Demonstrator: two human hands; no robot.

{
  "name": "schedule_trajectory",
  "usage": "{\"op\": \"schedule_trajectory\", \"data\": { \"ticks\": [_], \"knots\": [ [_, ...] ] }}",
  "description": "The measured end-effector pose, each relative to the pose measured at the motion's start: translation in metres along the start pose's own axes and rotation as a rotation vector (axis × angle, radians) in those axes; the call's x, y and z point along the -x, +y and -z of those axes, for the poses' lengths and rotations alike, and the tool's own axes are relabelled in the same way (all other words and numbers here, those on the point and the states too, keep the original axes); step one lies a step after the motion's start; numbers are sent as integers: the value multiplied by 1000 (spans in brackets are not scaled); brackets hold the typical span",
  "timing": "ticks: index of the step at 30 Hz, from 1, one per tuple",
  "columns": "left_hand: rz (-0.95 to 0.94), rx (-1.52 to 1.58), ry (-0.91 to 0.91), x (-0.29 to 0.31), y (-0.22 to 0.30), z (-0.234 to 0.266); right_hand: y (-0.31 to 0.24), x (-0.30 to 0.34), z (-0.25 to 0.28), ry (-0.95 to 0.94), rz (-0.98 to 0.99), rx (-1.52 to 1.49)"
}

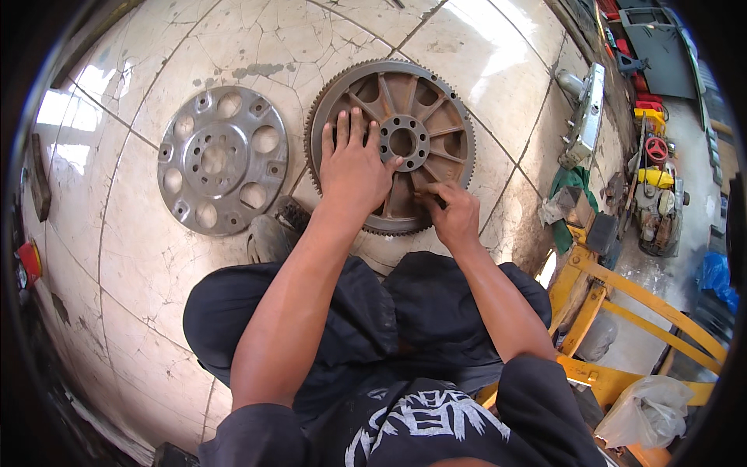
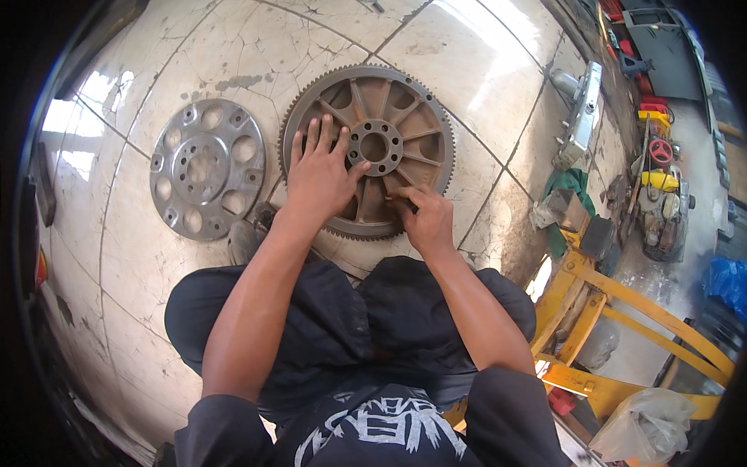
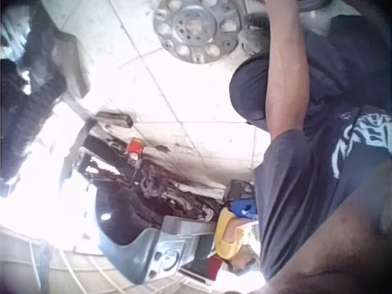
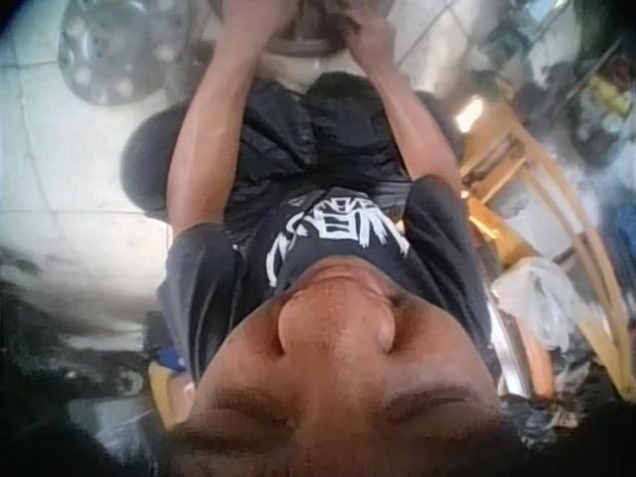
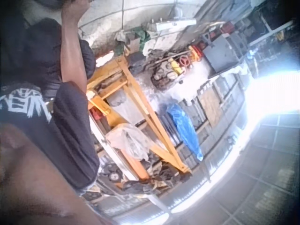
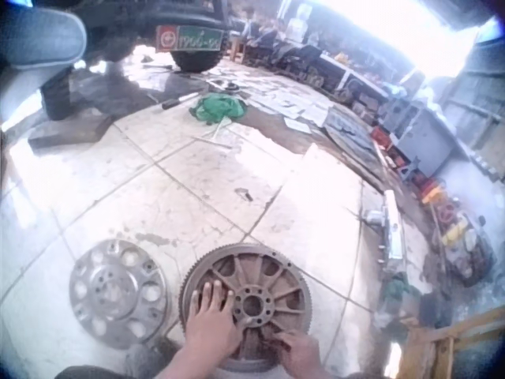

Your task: The person sits on the floor and inserts small metal pins into the central hub of a large toothed flywheel. They repeatedly pick up pins and place them into the holes, occasionally adjusting the flywheel's position.

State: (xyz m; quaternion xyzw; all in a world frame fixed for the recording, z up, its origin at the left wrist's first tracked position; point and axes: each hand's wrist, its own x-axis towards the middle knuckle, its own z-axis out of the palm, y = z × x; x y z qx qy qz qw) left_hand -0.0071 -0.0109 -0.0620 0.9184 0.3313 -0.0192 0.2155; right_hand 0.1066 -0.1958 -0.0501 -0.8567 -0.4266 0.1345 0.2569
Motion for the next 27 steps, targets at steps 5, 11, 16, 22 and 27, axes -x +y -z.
{"op": "schedule_trajectory", "data": {
  "ticks": [5, 11, 16, 22, 27],
  "knots": [
    [12, -12, -30, -2, 3, 3, -7, -19, -8, 79, 49, -23],
    [-16, 8, -20, -3, -4, -2, 1, -5, -2, 6, 98, 0],
    [-25, 28, -41, 0, -4, 1, -7, -27, -14, 109, 113, -2],
    [-31, -5, -49, -1, -4, -2, -9, -3, -3, 70, 69, -6],
    [-57, 65, 27, -5, -5, 5, -12, -23, -14, 167, 109, -25]
  ]
}}
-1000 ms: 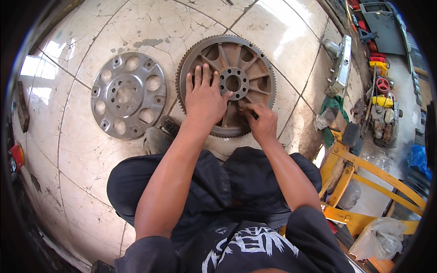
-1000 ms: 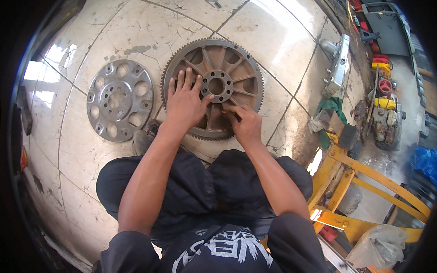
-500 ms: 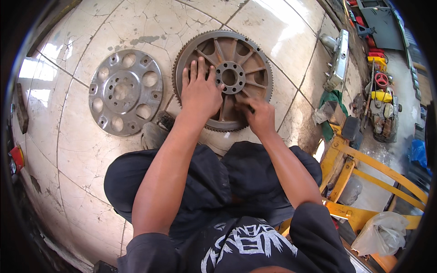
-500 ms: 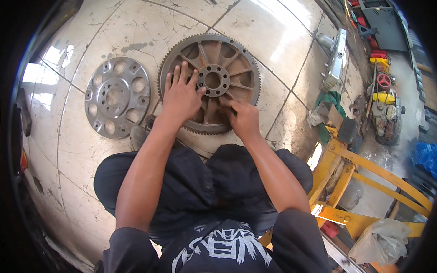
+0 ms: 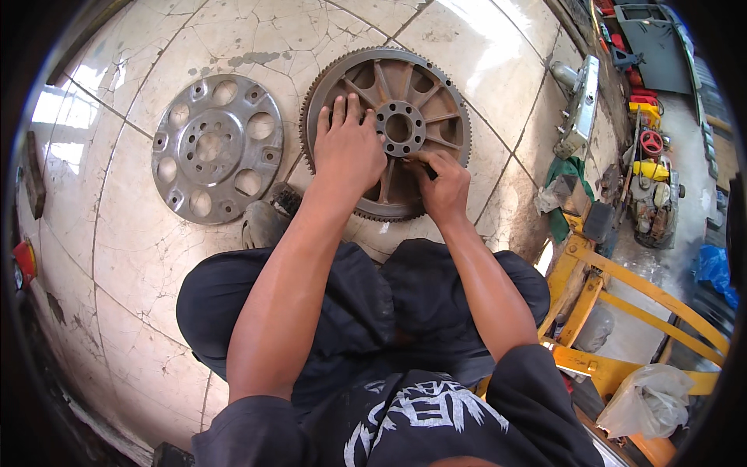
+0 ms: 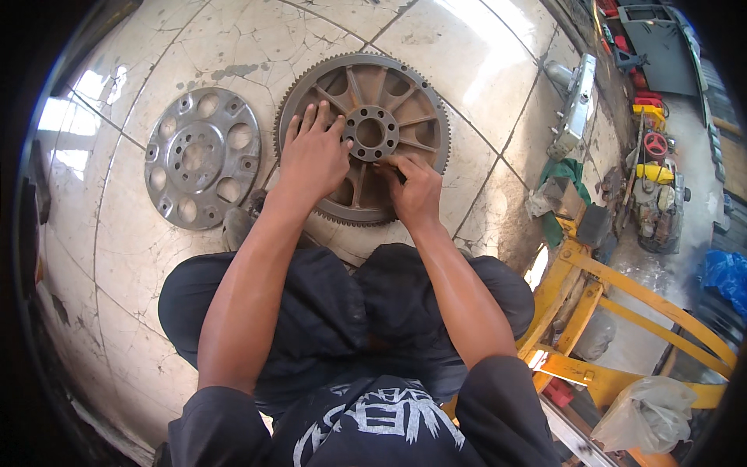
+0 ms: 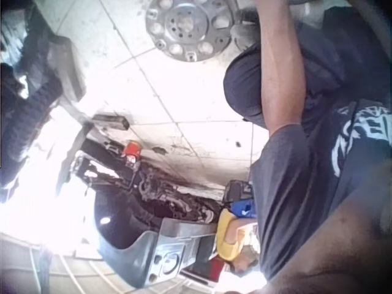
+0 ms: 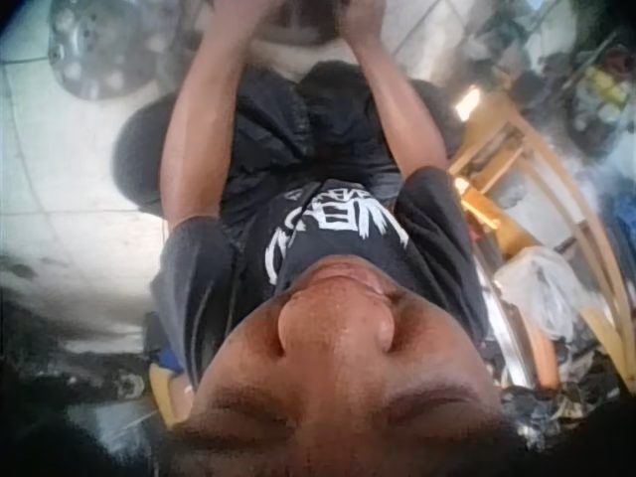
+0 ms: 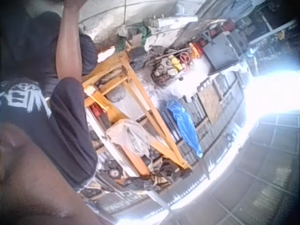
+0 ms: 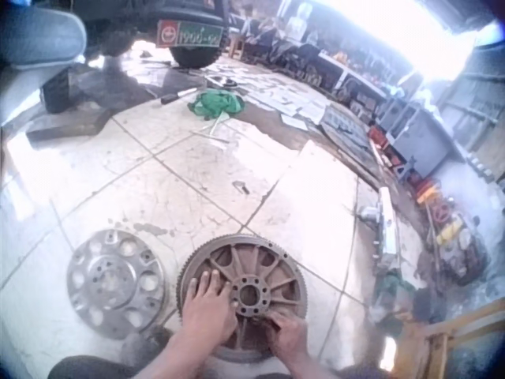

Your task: The person sits on the floor and inserts small metal pins into the central hub of a large toothed flywheel. They repeatedly pick up pins and place them into the holes, occasionally adjusting the flywheel's position.

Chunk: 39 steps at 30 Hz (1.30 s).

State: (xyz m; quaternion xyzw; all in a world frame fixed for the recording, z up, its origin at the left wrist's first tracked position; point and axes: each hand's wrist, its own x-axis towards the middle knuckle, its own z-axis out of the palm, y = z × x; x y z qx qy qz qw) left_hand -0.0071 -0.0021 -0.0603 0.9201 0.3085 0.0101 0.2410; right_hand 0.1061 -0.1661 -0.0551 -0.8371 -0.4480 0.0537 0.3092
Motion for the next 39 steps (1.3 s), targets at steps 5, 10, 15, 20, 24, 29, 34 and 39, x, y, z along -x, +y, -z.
{"op": "schedule_trajectory", "data": {
  "ticks": [5, 10, 15, 20, 24, 29, 34, 39],
  "knots": [
    [39, 111, 60, -7, 2, 10, -15, 2, 0, -68, -17, 41],
    [15, 64, 66, -2, -1, 8, -13, 15, -8, -105, -22, 50],
    [31, -5, 14, -1, 5, 10, -10, 17, -3, -127, 24, 25],
    [33, -19, 9, -1, 3, 6, -10, 18, -8, -87, 48, 79],
    [17, 29, 32, -1, 1, 5, -8, 16, -12, -6, 86, 267],
    [28, 21, -4, -4, 1, 6, -6, 20, -14, -45, 55, 92],
    [29, 12, -32, -3, 0, 9, -6, 20, -10, -91, 74, 58],
    [15, 6, -5, -2, -2, 6, -4, 14, -18, -22, 45, 75]
  ]
}}
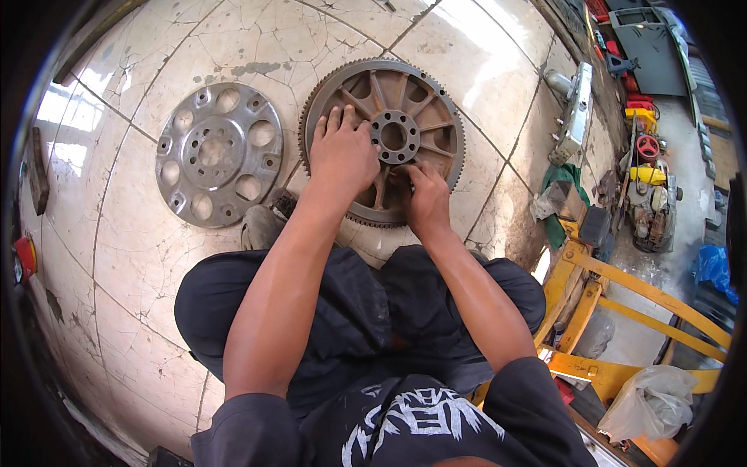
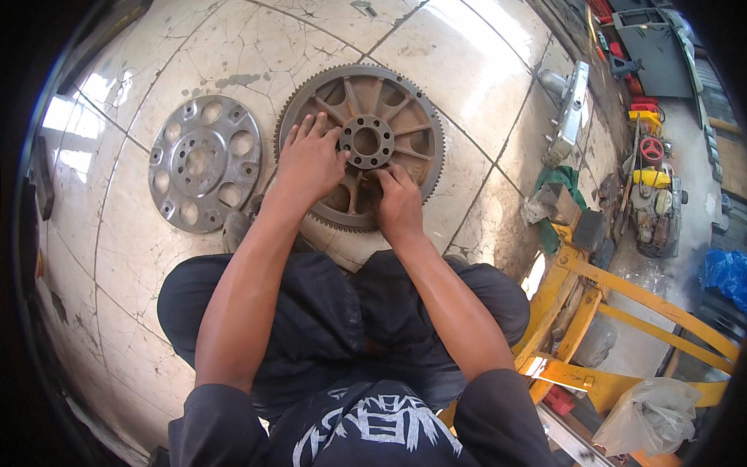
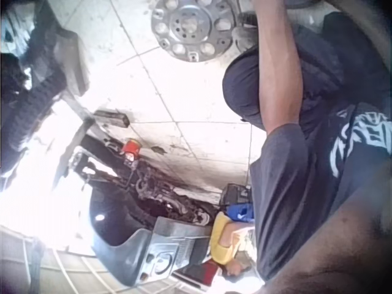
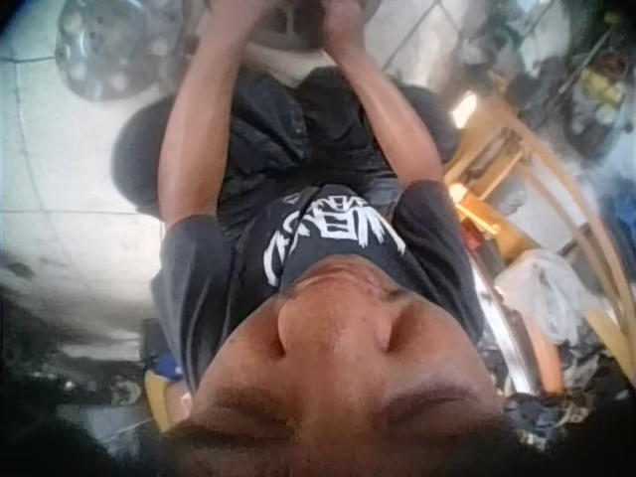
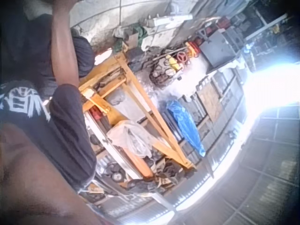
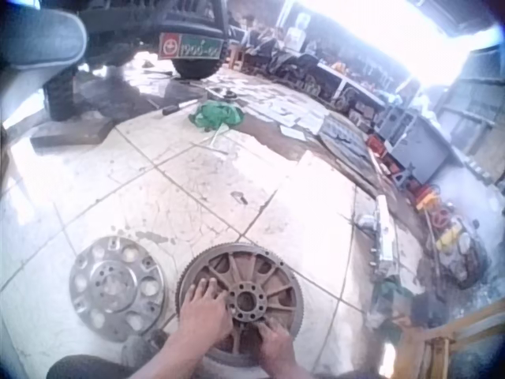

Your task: The person sits on the floor and inserts small metal pins into the central hub of a large toothed flywheel. They repeatedly pick up pins and place them into the holes, occasionally adjusting the flywheel's position.

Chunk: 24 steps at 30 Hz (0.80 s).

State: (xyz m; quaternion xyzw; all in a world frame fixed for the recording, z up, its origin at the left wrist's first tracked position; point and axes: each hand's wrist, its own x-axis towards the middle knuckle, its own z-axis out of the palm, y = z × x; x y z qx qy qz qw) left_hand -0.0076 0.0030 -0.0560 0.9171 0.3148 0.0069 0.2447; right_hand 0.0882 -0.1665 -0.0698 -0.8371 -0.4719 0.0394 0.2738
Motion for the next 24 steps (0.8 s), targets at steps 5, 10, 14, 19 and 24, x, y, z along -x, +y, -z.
{"op": "schedule_trajectory", "data": {
  "ticks": [5, 10, 14, 19, 24],
  "knots": [
    [20, 28, -36, 1, 2, 3, 3, 11, 6, -93, 67, 9],
    [9, 11, -29, 1, 3, 2, 0, -2, 6, -53, 37, 94],
    [12, 29, -30, 1, 1, 4, -3, 12, 10, -127, 22, 71],
    [15, 7, -51, 0, 4, 4, -2, -4, 11, -54, 38, 198],
    [-3, 37, -36, 3, 3, 5, -5, 14, 13, -146, 0, 98]
  ]
}}
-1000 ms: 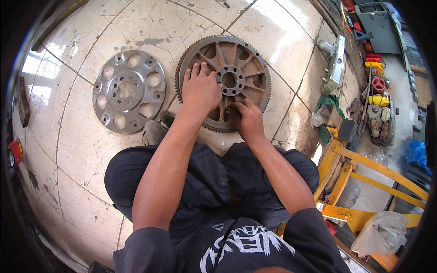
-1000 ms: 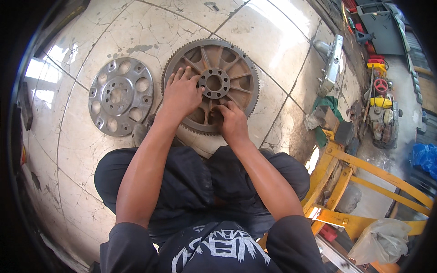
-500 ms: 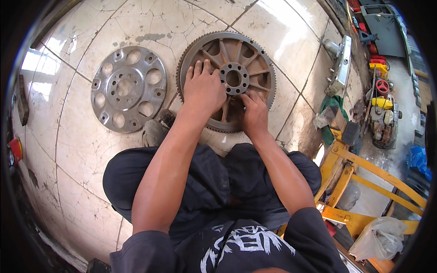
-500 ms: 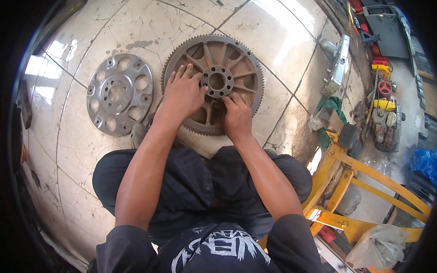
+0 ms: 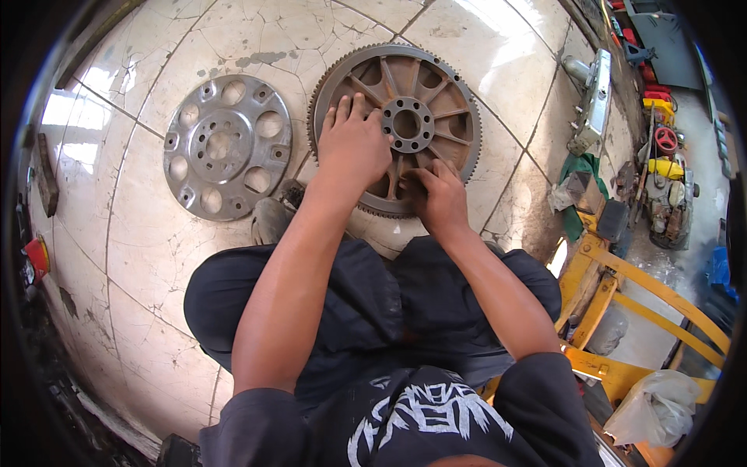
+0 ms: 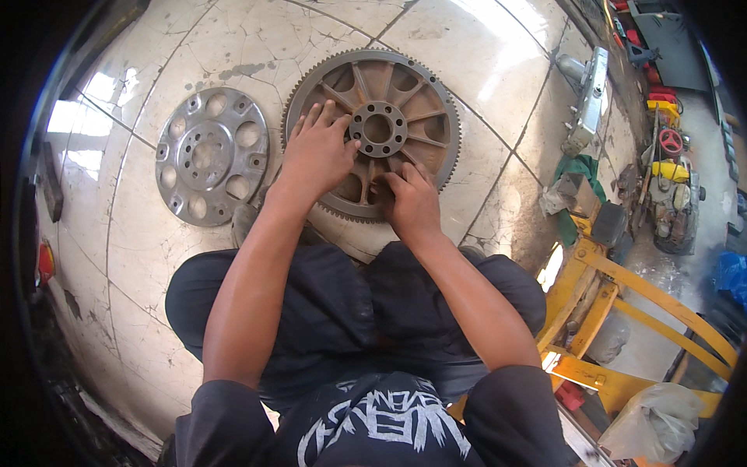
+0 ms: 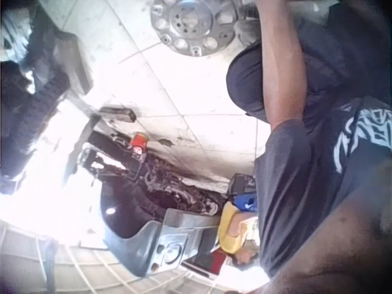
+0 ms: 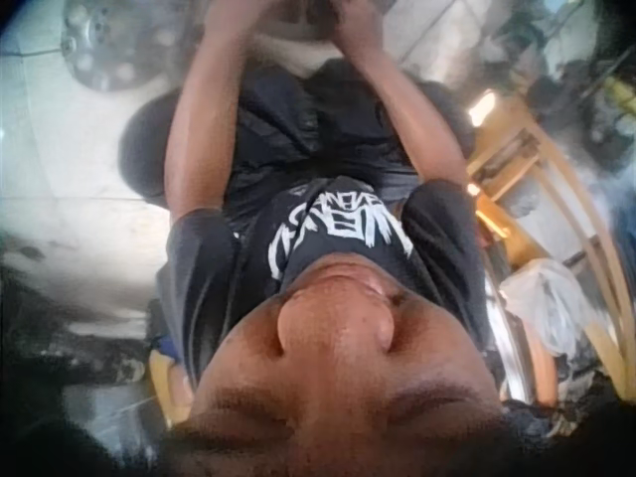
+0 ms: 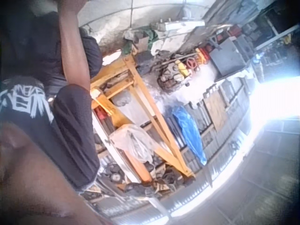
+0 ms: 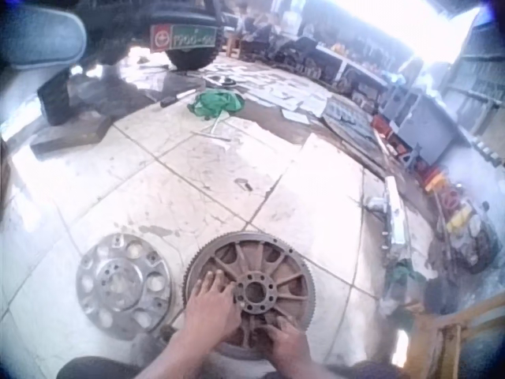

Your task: The person sits on the floor and inserts small metal pins into the central hub of a large toothed flywheel. They repeatedly pick up pins and place them into the holes, occasionally adjusting the flywheel's position.

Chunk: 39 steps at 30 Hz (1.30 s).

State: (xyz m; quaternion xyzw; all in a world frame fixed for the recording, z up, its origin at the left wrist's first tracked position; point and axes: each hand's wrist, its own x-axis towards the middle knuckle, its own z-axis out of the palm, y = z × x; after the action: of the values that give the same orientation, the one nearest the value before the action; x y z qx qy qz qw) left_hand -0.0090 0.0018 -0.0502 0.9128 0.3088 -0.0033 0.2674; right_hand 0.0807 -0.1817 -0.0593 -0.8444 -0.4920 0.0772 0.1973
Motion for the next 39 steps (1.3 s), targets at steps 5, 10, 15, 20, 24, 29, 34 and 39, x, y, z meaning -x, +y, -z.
{"op": "schedule_trajectory", "data": {
  "ticks": [5, 10, 15, 20, 24, 29, 34, 39],
  "knots": [
    [-6, -103, -36, 0, 0, 1, -1, -20, 5, 102, 53, 85],
    [-3, -87, -42, -1, 0, 1, 3, -11, -3, 38, -45, -18],
    [3, -101, -49, 1, 1, 2, 2, -11, 2, 21, -11, 43],
    [-8, -111, -52, 3, 0, -1, 5, -8, -5, 59, -20, 26],
    [2, -97, -101, 1, 0, 2, -1, 2, 3, -36, -21, 15],
    [-10, -96, -86, 7, -1, -3, -1, -16, 5, 39, -15, 72],
    [-3, -105, -112, 2, 0, -1, 2, -20, -10, 173, -55, 137],
    [-3, -90, -119, 4, -1, -2, -5, 9, -7, -5, -127, 47]
  ]
}}
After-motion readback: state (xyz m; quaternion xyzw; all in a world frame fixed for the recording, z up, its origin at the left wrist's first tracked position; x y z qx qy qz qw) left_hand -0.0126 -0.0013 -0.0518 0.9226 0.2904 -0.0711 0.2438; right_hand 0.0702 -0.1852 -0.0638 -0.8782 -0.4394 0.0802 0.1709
